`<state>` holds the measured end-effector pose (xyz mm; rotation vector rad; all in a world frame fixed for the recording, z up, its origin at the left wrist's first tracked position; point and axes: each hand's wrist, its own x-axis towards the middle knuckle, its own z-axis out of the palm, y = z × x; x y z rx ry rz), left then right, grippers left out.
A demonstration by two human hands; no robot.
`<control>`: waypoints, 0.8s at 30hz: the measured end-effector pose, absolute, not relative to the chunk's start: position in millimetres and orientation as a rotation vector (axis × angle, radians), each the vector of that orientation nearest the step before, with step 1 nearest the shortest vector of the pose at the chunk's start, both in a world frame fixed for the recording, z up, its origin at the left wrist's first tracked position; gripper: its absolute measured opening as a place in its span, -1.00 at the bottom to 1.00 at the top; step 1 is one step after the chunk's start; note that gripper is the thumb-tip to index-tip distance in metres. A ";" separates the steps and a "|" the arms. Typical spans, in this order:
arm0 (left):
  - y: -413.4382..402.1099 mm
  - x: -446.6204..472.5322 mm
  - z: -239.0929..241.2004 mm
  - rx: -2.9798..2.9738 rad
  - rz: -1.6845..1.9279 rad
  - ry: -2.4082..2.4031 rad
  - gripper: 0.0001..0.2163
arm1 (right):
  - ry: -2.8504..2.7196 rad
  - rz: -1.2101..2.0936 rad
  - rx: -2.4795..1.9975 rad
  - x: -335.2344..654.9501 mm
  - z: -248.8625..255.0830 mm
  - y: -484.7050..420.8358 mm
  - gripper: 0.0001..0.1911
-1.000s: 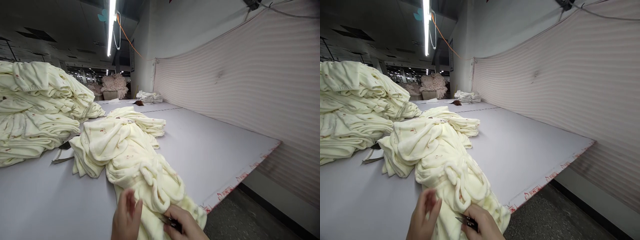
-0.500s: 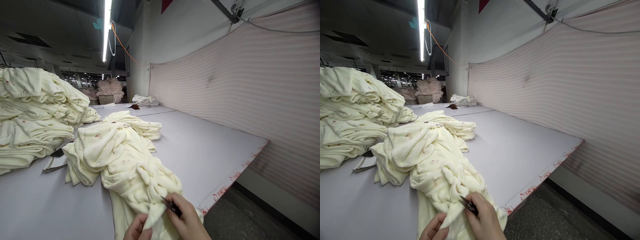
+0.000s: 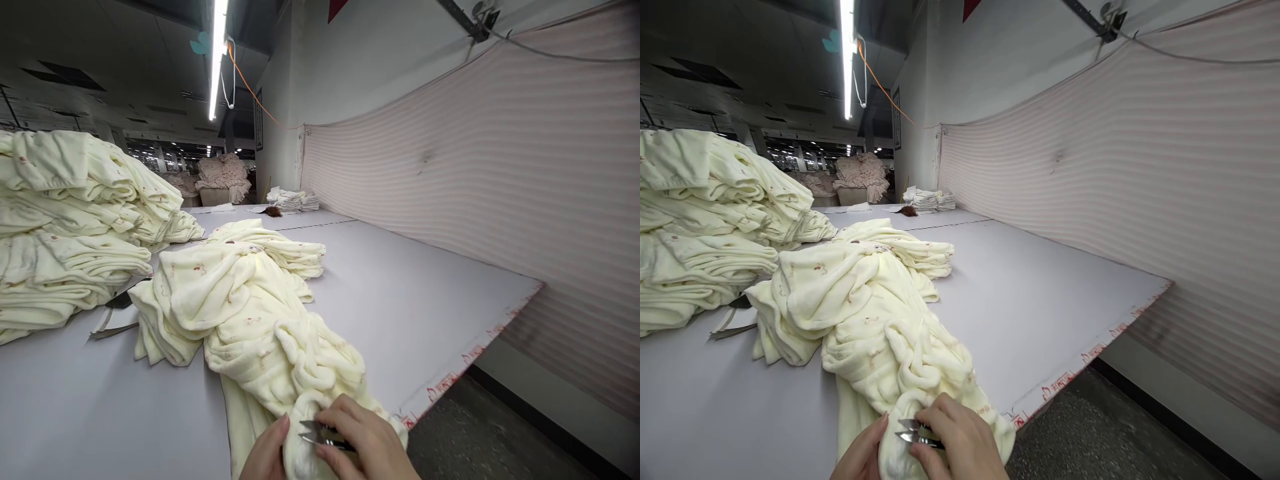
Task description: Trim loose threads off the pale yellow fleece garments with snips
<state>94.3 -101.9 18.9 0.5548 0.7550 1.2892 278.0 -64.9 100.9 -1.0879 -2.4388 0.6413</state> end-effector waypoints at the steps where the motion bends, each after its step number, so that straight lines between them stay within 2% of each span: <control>1: -100.8 95.7 22.7 0.558 1.284 0.739 -0.59 | -2.440 0.611 -1.094 276.2 101.1 -65.1 -0.83; 6: -99.7 94.2 39.6 0.598 1.190 0.670 -0.58 | -2.433 0.587 -1.078 272.2 98.5 -61.1 -0.84; 12: -97.9 94.3 47.5 0.718 1.152 0.609 -0.64 | -2.516 0.315 -1.014 276.5 95.9 -65.4 -0.81; 17: -84.5 90.9 74.0 0.919 1.184 0.841 -0.73 | -2.257 0.543 -1.169 285.7 89.4 -54.1 -0.78; 21: -51.0 91.9 81.4 1.054 1.260 0.973 -0.71 | -2.022 0.694 -1.218 295.8 77.9 -56.3 -0.71; 24: -30.2 95.6 73.4 1.004 1.263 0.992 -0.71 | -2.153 0.787 -1.180 293.3 62.8 -69.7 -0.80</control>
